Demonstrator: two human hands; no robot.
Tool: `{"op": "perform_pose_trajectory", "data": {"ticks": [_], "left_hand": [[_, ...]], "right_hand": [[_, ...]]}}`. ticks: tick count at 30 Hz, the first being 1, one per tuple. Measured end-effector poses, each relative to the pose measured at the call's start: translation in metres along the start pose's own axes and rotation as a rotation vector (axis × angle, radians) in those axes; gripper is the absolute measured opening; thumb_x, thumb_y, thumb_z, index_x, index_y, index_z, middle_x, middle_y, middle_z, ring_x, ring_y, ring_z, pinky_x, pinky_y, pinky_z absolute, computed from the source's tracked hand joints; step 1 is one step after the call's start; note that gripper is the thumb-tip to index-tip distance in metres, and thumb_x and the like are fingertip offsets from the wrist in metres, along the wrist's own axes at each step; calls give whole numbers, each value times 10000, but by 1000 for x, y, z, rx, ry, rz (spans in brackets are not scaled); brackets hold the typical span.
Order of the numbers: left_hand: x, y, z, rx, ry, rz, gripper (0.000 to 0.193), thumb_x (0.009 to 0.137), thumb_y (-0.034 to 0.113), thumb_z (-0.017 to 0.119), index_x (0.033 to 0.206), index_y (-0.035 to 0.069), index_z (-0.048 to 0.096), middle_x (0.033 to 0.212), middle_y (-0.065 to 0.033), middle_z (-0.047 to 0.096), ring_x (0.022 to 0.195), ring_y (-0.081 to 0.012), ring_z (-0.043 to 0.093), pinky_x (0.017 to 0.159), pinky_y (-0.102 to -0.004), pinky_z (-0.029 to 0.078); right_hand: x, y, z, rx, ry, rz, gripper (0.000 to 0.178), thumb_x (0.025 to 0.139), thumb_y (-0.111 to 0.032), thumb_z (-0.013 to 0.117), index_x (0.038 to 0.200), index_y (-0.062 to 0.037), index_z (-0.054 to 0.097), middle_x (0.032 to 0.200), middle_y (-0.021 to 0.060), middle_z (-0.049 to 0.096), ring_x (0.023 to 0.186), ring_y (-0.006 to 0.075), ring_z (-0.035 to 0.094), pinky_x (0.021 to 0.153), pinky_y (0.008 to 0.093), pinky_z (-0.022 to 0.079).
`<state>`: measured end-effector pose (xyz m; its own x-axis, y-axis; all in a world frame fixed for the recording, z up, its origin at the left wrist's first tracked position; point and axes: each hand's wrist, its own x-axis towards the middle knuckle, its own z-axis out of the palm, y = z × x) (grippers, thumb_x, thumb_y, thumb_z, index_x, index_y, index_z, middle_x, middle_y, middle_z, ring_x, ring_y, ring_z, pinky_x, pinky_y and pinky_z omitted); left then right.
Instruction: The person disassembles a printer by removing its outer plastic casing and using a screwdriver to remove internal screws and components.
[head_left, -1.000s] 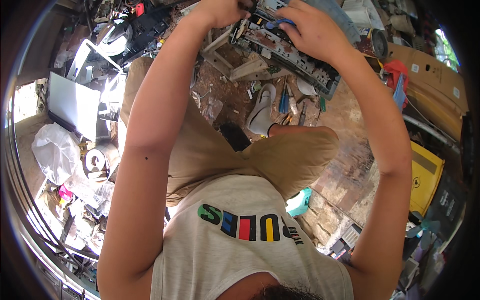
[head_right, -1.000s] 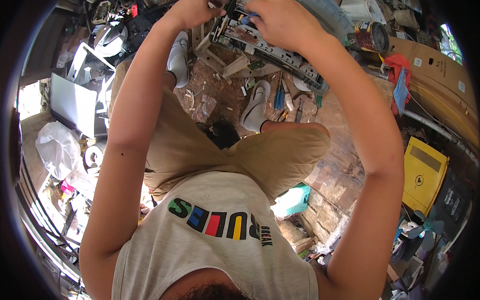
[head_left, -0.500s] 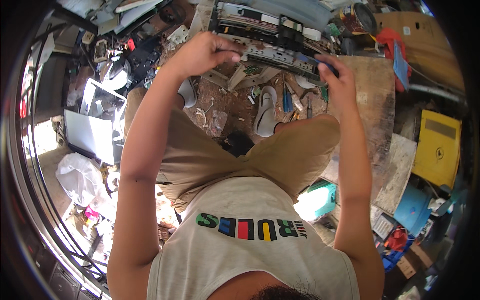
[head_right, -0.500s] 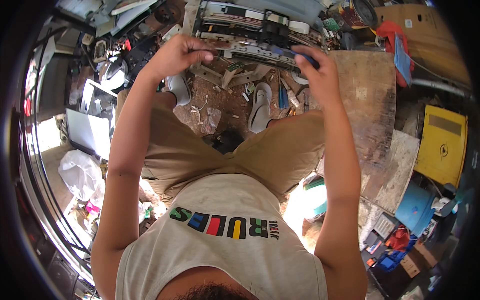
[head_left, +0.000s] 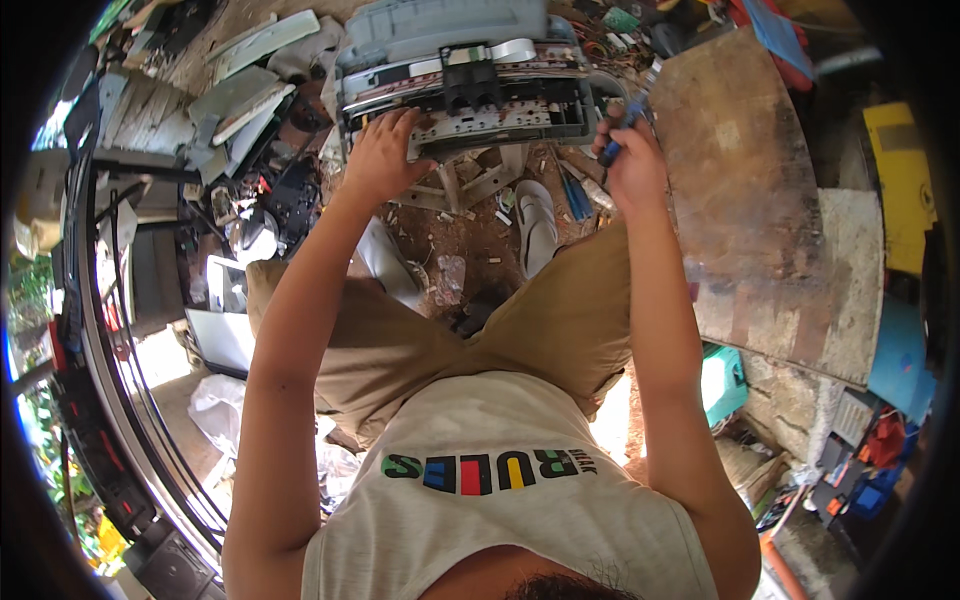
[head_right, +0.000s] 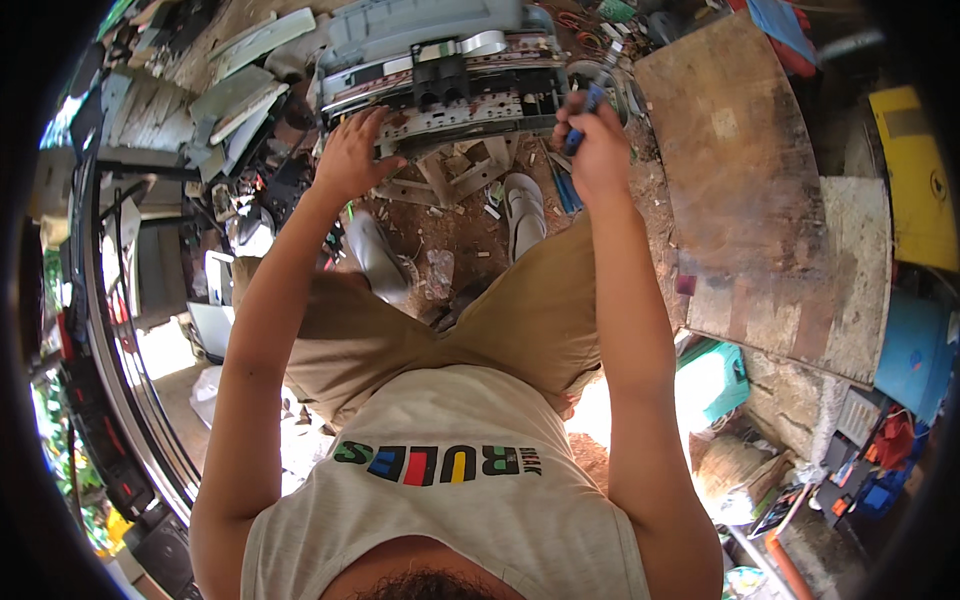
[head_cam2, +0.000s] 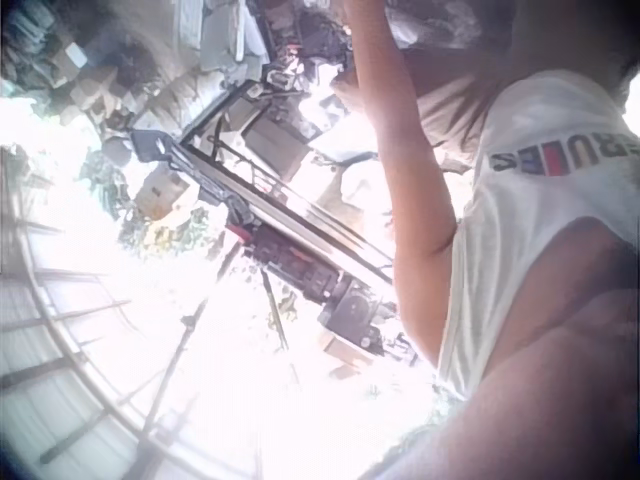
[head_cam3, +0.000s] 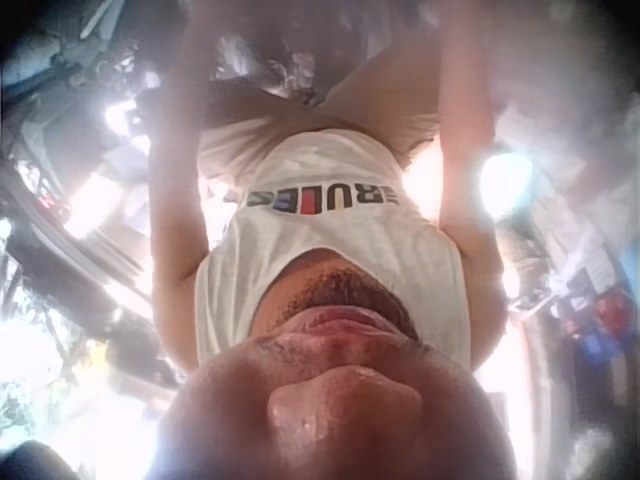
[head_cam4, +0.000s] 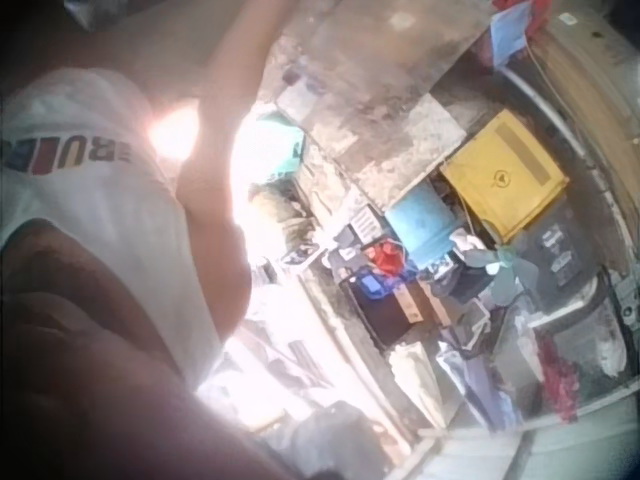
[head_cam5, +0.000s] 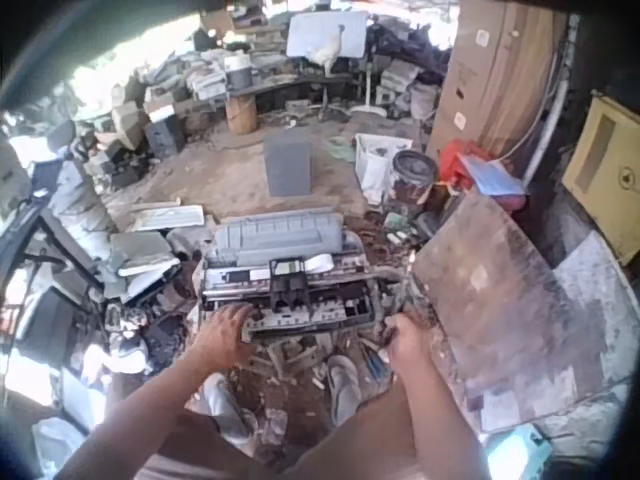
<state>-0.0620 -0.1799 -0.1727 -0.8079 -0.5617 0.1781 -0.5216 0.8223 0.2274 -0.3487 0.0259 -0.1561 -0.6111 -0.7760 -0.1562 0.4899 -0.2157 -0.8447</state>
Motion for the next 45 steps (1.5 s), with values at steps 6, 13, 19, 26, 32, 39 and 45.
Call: {"op": "perform_pose_trajectory", "data": {"ticks": [6, 13, 19, 26, 32, 39, 45], "left_hand": [[28, 6, 19, 96, -196, 28, 781, 787, 443, 782, 1398, 34, 517, 1339, -203, 557, 1218, -389, 558, 1030, -450, 456], [58, -10, 17, 90, -345, 54, 614, 749, 382, 816, 1211, 22, 629, 1136, -178, 624, 1069, -384, 627, 897, -453, 524], [65, 0, -5, 3, -368, 65, 544, 676, 333, 810, 1090, 1, 689, 1019, -181, 684, 930, -355, 686, 835, -427, 552], [64, 1, -33, -248, -631, -82, 578, 607, 399, 809, 1028, 10, 732, 948, -187, 721, 908, -328, 700, 836, -402, 547], [15, -6, -82, -215, -423, 23, 602, 584, 370, 837, 1037, -10, 723, 969, -193, 714, 914, -340, 692, 850, -397, 541], [-60, -101, -230, 25, 10, -314, 612, 715, 310, 855, 1175, -16, 619, 916, -105, 687, 835, -149, 637, 744, -339, 514], [-243, -196, -218, -28, 294, -819, 759, 710, 421, 867, 1243, -23, 561, 1085, -182, 700, 944, -245, 694, 871, -345, 544]], "right_hand": [[32, 13, -10, -174, 189, -4, 127, 888, -73, 604, 1012, -50, 618, 791, 20, 591, 627, 104, 525, 558, 268, 419], [42, 20, -7, -110, 199, 63, 167, 892, -102, 603, 1046, -41, 624, 802, 29, 587, 650, 120, 534, 579, 286, 421], [42, 17, -2, -166, 200, 72, 182, 898, -108, 594, 1061, -32, 626, 807, 27, 586, 661, 124, 535, 594, 294, 419], [45, 15, 4, -220, 149, 72, 188, 896, -101, 601, 1067, -25, 625, 807, 24, 586, 652, 121, 533, 588, 283, 416], [44, 22, 17, -228, 114, 87, 166, 877, -123, 633, 1027, -52, 641, 801, 19, 608, 646, 100, 548, 560, 259, 422], [55, 23, -26, -261, 107, 33, 168, 881, -131, 625, 1032, -58, 638, 789, 9, 575, 650, 102, 524, 570, 254, 419], [58, 44, -11, -379, 91, 56, 178, 884, -122, 617, 1052, -65, 612, 773, 10, 552, 636, 122, 522, 552, 270, 408]]}}
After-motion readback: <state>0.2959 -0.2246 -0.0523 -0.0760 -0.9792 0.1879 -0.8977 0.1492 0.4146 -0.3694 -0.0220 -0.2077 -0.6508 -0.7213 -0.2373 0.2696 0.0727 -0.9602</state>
